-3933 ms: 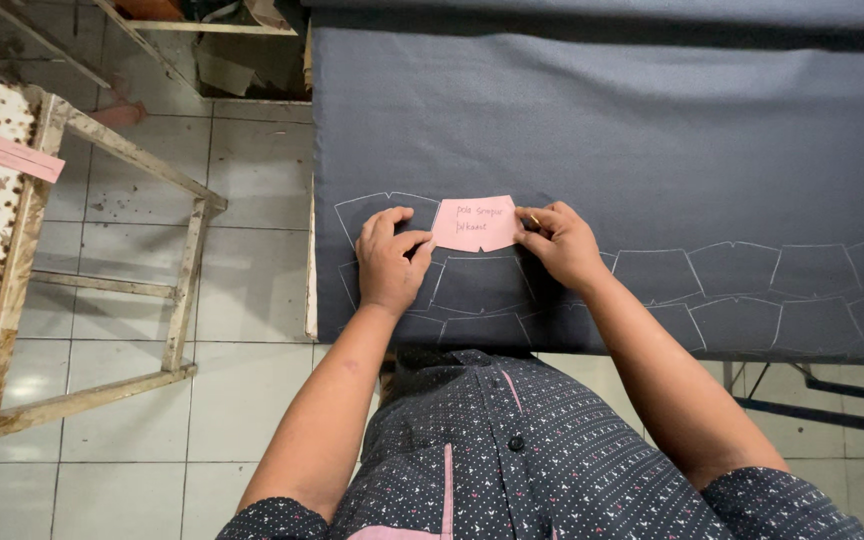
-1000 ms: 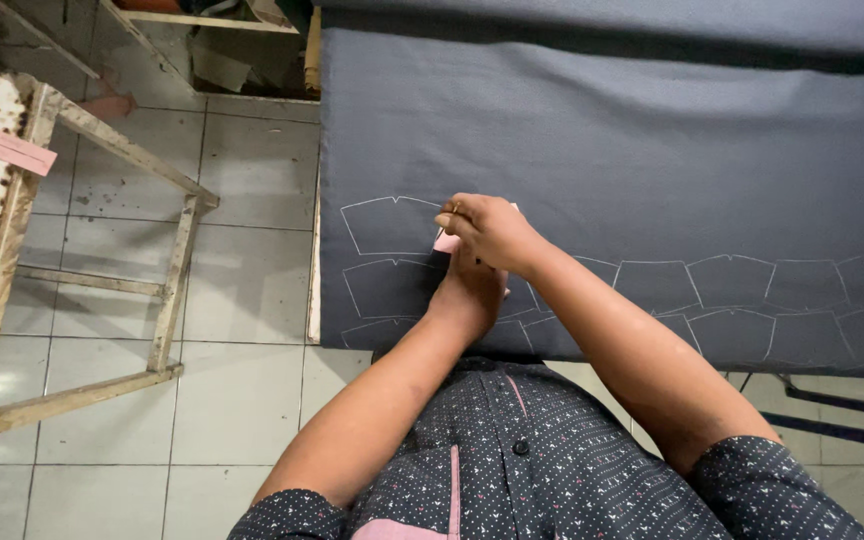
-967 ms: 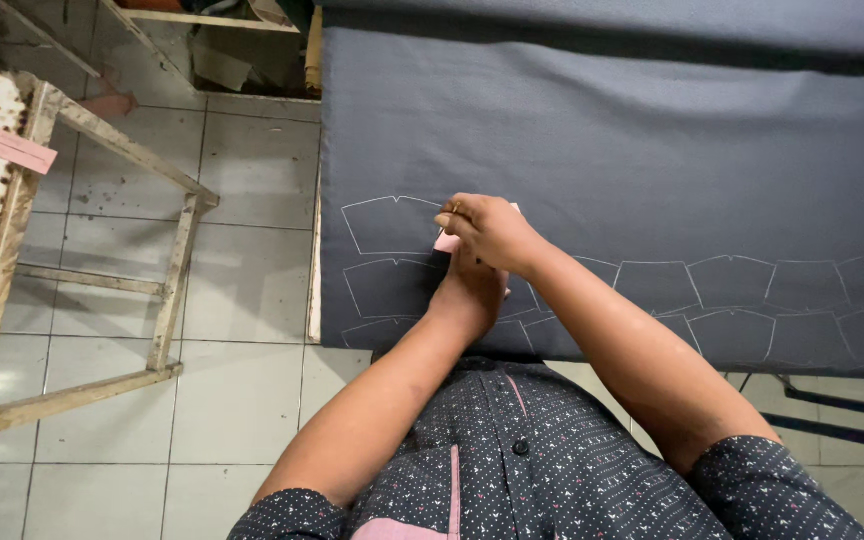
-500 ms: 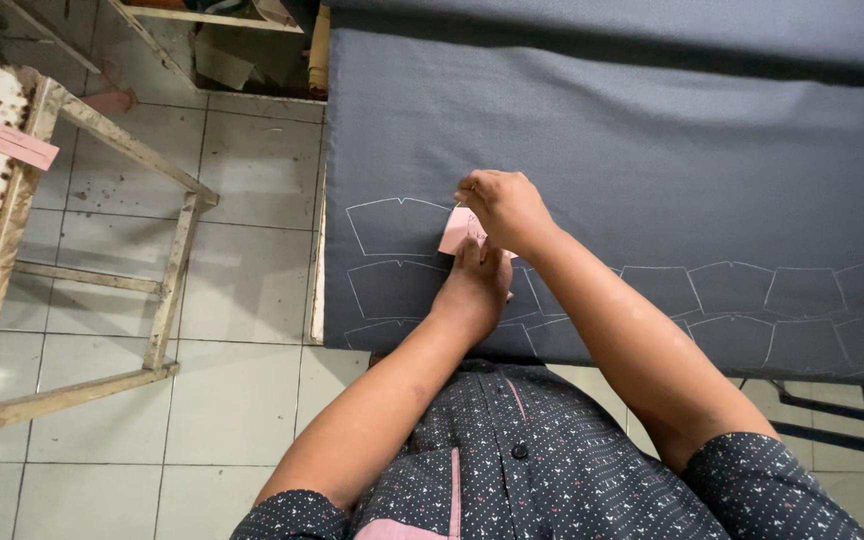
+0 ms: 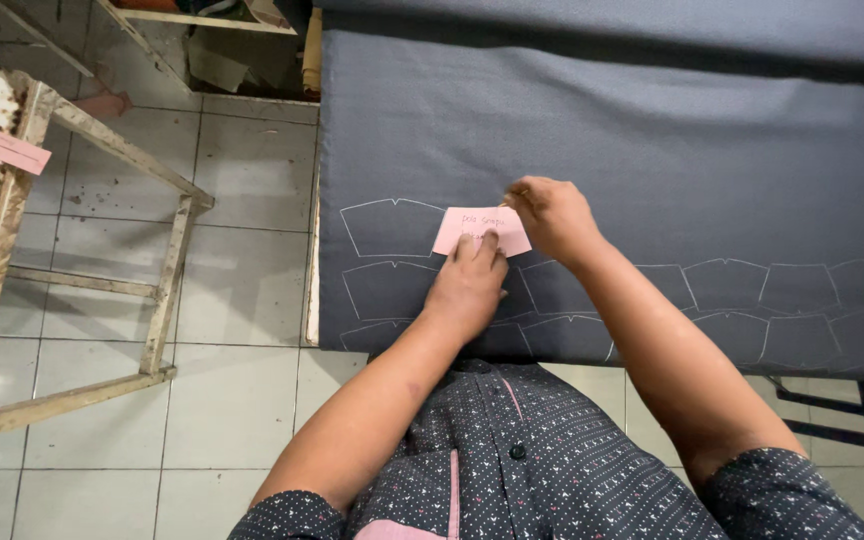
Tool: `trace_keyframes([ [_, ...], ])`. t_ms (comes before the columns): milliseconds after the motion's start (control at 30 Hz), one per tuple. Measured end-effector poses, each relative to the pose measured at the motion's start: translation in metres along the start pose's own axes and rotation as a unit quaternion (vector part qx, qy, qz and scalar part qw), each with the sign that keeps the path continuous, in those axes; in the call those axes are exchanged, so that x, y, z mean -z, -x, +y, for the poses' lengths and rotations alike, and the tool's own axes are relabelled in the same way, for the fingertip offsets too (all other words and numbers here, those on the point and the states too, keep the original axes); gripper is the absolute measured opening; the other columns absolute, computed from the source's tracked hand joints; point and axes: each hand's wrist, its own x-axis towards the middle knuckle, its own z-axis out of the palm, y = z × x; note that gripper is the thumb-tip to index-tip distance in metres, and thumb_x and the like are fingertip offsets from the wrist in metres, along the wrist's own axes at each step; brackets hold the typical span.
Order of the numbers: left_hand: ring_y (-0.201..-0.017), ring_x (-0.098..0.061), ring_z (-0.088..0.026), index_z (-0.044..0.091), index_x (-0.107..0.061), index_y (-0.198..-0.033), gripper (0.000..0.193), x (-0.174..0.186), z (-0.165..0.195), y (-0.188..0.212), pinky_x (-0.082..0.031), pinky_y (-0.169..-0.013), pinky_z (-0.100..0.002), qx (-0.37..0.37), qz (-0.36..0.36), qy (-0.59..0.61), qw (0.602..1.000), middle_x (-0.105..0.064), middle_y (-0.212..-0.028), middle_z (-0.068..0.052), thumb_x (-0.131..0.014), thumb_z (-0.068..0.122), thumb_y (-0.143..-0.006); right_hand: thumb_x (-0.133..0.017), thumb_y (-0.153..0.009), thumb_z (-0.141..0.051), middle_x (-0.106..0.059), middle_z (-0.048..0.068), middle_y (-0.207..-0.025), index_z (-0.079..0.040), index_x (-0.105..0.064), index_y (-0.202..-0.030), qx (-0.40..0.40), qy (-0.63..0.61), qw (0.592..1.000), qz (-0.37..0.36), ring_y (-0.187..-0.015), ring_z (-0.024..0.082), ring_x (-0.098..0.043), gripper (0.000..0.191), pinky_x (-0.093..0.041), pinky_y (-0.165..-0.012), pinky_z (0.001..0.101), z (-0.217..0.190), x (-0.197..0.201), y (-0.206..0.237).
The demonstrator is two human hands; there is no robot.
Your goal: The person uses a pink paper template and a pencil to mark outlines on a large piece of dark fabric laid on a table. They repeatedly position the template over pre-drawn chalk lines and trace around its edges to create garment pattern pieces.
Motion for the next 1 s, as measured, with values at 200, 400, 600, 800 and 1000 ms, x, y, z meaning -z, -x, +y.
trace_keyframes([
  [200,-0.122,-0.051,-0.038,0.007,-0.066,-0.122,0.051,0.016,-0.003,-0.006,-0.047,-0.092,-0.049,0.026,-0.059,0.018,0.998,-0.052,-0.144,-0.015,-0.079,0.031,-0.079,-0.068,-0.098,-0.021,-0.075,0.014,-0.098,-0.004,-0.074,-0.104,0.016,0.006,0.999,0.029,-0.087,0.034,-0.072,0.019,-0.056,-0.075,0.0419,0.014,0.005,0.008],
  [400,-0.124,-0.051,-0.034,0.017,-0.072,-0.112,0.036,0.021,-0.014,-0.015,-0.045,-0.097,-0.054,0.073,-0.056,0.081,0.992,-0.054,-0.142,-0.004,-0.076,0.032,-0.080,-0.069,-0.097,-0.019,-0.074,0.014,-0.097,-0.002,-0.074,-0.101,0.038,-0.005,0.997,0.066,-0.088,0.035,-0.072,0.018,-0.056,-0.076,0.0414,0.015,0.002,0.017],
  [600,-0.129,-0.049,-0.033,0.021,-0.073,-0.113,0.031,0.019,-0.025,-0.026,-0.046,-0.100,-0.055,0.117,-0.113,0.128,0.978,-0.054,-0.144,0.003,-0.060,0.043,-0.096,-0.071,-0.097,-0.021,-0.074,0.015,-0.094,-0.003,-0.073,-0.100,0.051,0.024,0.995,0.087,-0.088,0.038,-0.070,0.019,-0.055,-0.075,0.0441,0.021,-0.002,0.040],
  [800,-0.128,-0.054,-0.032,0.015,-0.070,-0.120,0.051,0.029,-0.034,-0.044,-0.044,-0.106,-0.051,0.210,-0.144,0.244,0.936,-0.068,-0.127,-0.004,-0.047,0.056,-0.099,-0.070,-0.096,-0.023,-0.074,0.014,-0.092,-0.005,-0.073,-0.100,-0.014,0.009,0.999,0.049,-0.086,0.035,-0.072,0.019,-0.055,-0.073,0.0434,0.028,0.003,0.077],
  [1000,-0.106,-0.072,-0.028,0.014,-0.072,-0.113,0.056,0.047,-0.038,-0.054,-0.051,-0.100,-0.042,0.292,-0.187,0.306,0.887,-0.078,-0.106,-0.008,-0.049,0.061,-0.094,-0.070,-0.097,-0.023,-0.075,0.014,-0.095,-0.005,-0.073,-0.102,-0.009,0.014,0.997,0.070,-0.090,0.036,-0.071,0.020,-0.055,-0.078,0.0437,0.032,-0.001,0.087],
])
